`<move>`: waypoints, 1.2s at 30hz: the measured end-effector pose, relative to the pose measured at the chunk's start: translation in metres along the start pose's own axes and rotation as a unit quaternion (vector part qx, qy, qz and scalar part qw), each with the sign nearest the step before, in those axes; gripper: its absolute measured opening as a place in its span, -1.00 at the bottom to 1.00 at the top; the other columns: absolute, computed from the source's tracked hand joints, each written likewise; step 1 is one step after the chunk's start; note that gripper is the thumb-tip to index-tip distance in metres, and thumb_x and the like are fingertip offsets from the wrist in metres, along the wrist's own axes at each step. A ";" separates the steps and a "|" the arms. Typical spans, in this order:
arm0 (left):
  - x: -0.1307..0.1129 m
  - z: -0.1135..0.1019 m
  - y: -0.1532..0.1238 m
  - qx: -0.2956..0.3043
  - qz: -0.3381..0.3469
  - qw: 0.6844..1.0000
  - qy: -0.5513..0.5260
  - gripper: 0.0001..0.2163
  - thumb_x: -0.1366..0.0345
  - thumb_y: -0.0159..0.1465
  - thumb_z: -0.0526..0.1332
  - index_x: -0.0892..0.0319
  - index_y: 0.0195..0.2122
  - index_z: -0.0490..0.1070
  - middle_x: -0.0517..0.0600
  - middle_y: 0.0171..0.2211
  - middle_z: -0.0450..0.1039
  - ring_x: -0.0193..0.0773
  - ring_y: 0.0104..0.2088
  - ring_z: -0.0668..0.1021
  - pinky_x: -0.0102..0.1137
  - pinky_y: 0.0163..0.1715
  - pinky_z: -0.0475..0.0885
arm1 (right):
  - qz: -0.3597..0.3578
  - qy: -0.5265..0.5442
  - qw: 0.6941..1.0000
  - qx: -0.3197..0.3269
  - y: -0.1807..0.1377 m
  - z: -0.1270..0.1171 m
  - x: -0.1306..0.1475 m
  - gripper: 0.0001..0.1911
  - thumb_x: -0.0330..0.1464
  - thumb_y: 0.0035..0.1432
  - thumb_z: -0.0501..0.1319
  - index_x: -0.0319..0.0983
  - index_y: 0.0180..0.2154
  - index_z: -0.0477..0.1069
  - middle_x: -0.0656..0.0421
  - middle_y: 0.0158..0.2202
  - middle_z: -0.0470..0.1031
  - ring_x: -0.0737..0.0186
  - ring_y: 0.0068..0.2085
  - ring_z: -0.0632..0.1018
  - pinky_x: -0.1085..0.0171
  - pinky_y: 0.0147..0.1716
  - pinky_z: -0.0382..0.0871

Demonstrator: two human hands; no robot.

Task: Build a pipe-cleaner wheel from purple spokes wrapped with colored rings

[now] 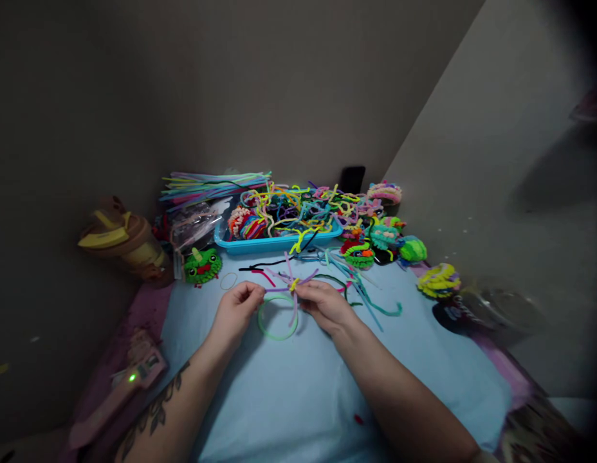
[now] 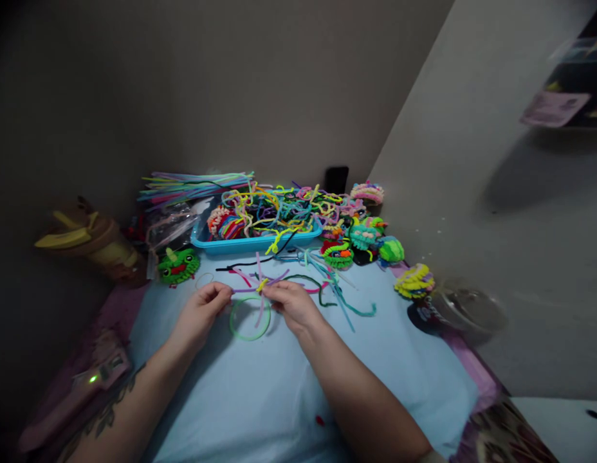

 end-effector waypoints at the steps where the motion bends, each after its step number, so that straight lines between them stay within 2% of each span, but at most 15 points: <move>1: 0.001 0.000 0.000 0.000 -0.002 1.000 -0.008 -0.74 0.12 0.05 0.27 0.24 -0.51 0.38 -0.15 -0.63 0.26 -0.45 -0.60 0.26 -0.52 -0.58 0.12 | -0.006 0.000 1.000 0.000 0.000 0.000 0.001 -0.72 -0.29 -0.43 0.47 -0.29 -0.61 0.48 0.25 -0.60 0.46 0.38 -0.50 0.38 0.34 -0.46 0.11; 3: 0.001 0.003 -0.001 0.008 -0.005 0.999 -0.035 -0.71 0.15 0.00 0.32 0.24 -0.34 0.41 -0.12 -0.54 0.35 -0.45 -0.57 0.33 -0.52 -0.56 0.18 | -0.025 0.012 1.000 -0.004 0.001 0.000 0.004 -0.73 -0.29 -0.41 0.47 -0.29 -0.60 0.49 0.24 -0.60 0.46 0.39 -0.51 0.36 0.34 -0.48 0.10; 6: 0.004 0.013 -0.006 0.034 -0.034 0.997 -0.065 -0.42 0.21 -0.08 0.38 0.17 -0.02 0.27 -0.02 -0.27 0.44 -0.42 -0.51 0.43 -0.50 -0.53 0.27 | -0.051 0.063 0.996 -0.027 0.001 -0.001 0.009 -0.73 -0.28 -0.39 0.47 -0.27 -0.58 0.50 0.25 -0.57 0.47 0.39 -0.49 0.38 0.36 -0.50 0.11; 8: 0.008 0.021 -0.010 0.066 -0.064 0.995 -0.047 -0.39 0.18 -0.06 0.37 0.17 0.03 0.24 0.06 -0.17 0.43 -0.39 -0.49 0.46 -0.49 -0.55 0.27 | -0.055 0.103 0.992 -0.040 0.001 -0.001 0.009 -0.72 -0.28 -0.39 0.48 -0.26 -0.55 0.51 0.25 -0.55 0.48 0.37 -0.45 0.41 0.37 -0.49 0.13; 10: 0.010 0.027 -0.013 0.091 -0.074 0.993 -0.017 -0.45 0.14 0.00 0.33 0.21 0.01 0.29 0.09 -0.17 0.44 -0.37 -0.49 0.46 -0.49 -0.57 0.26 | -0.044 0.128 0.990 -0.032 0.000 0.002 0.006 -0.71 -0.28 -0.37 0.48 -0.24 -0.51 0.52 0.23 -0.51 0.50 0.35 -0.43 0.43 0.37 -0.50 0.15; 13: 0.010 0.027 -0.014 0.090 -0.042 0.995 0.019 -0.59 0.10 0.06 0.28 0.24 -0.13 0.40 0.00 -0.38 0.45 -0.39 -0.54 0.39 -0.50 -0.60 0.22 | -0.016 0.136 0.991 0.002 -0.004 0.012 0.000 -0.71 -0.28 -0.31 0.47 -0.24 -0.46 0.53 0.20 -0.45 0.53 0.34 -0.41 0.45 0.37 -0.50 0.17; 16: 0.009 0.024 -0.012 0.092 -0.020 0.995 0.038 -0.71 0.06 0.12 0.22 0.24 -0.39 0.41 -0.14 -0.63 0.27 -0.44 -0.63 0.26 -0.52 -0.63 0.11 | 0.001 0.122 0.991 0.052 -0.008 0.022 -0.002 -0.69 -0.24 -0.26 0.45 -0.26 -0.42 0.54 0.14 -0.35 0.56 0.32 -0.37 0.46 0.37 -0.47 0.22; 18: 0.009 0.024 -0.012 0.106 -0.026 0.993 0.038 -0.69 0.04 0.13 0.20 0.23 -0.48 0.36 -0.17 -0.69 0.18 -0.45 -0.65 0.19 -0.51 -0.65 0.06 | 0.005 0.109 0.992 0.069 -0.010 0.025 -0.001 -0.67 -0.22 -0.25 0.44 -0.26 -0.39 0.55 0.12 -0.31 0.56 0.32 -0.35 0.47 0.37 -0.46 0.23; 21: 0.011 0.024 -0.012 0.122 -0.039 0.991 0.036 -0.68 0.03 0.13 0.19 0.22 -0.50 0.35 -0.18 -0.70 0.15 -0.45 -0.65 0.17 -0.51 -0.64 0.04 | -0.019 0.085 0.995 0.047 -0.009 0.020 0.003 -0.65 -0.25 -0.34 0.47 -0.26 -0.42 0.55 0.17 -0.40 0.55 0.35 -0.41 0.45 0.39 -0.51 0.18; 25: 0.009 0.025 -0.010 0.118 -0.001 0.991 0.068 -0.73 0.08 0.12 0.22 0.23 -0.48 0.40 -0.10 -0.59 0.32 -0.39 -0.55 0.30 -0.50 -0.54 0.16 | -0.065 0.062 0.996 0.028 -0.005 0.016 0.008 -0.70 -0.30 -0.40 0.49 -0.27 -0.52 0.51 0.27 -0.60 0.44 0.47 -0.58 0.30 0.40 -0.57 0.07; 28: 0.006 0.028 -0.012 0.114 0.023 0.990 0.073 -0.75 0.10 0.10 0.24 0.22 -0.39 0.45 -0.04 -0.47 0.43 -0.30 -0.44 0.41 -0.46 -0.43 0.26 | -0.086 0.057 0.994 0.020 -0.006 0.020 0.007 -0.73 -0.32 -0.39 0.48 -0.26 -0.55 0.49 0.30 -0.62 0.41 0.47 -0.58 0.29 0.40 -0.56 0.08; 31: 0.005 0.032 -0.015 0.101 0.024 0.994 0.014 -0.73 0.10 0.10 0.25 0.22 -0.32 0.45 0.00 -0.38 0.48 -0.26 -0.36 0.46 -0.43 -0.33 0.32 | -0.098 0.060 0.993 0.031 -0.011 0.029 0.003 -0.76 -0.32 -0.35 0.46 -0.25 -0.56 0.47 0.28 -0.60 0.44 0.42 -0.55 0.35 0.38 -0.51 0.15; 36: 0.011 0.029 -0.018 0.036 -0.012 0.998 -0.059 -0.73 0.10 0.05 0.30 0.24 -0.46 0.42 -0.06 -0.53 0.43 -0.34 -0.48 0.42 -0.46 -0.42 0.30 | -0.090 0.054 0.991 0.081 -0.016 0.043 -0.007 -0.79 -0.30 -0.25 0.42 -0.24 -0.52 0.48 0.25 -0.59 0.47 0.35 -0.52 0.41 0.33 -0.44 0.23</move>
Point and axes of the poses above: each hand's wrist, its own y-axis towards the middle knuckle, its own z-axis out of the palm, x = y × z, the point moved 6 cm from there along y, towards the middle knuckle
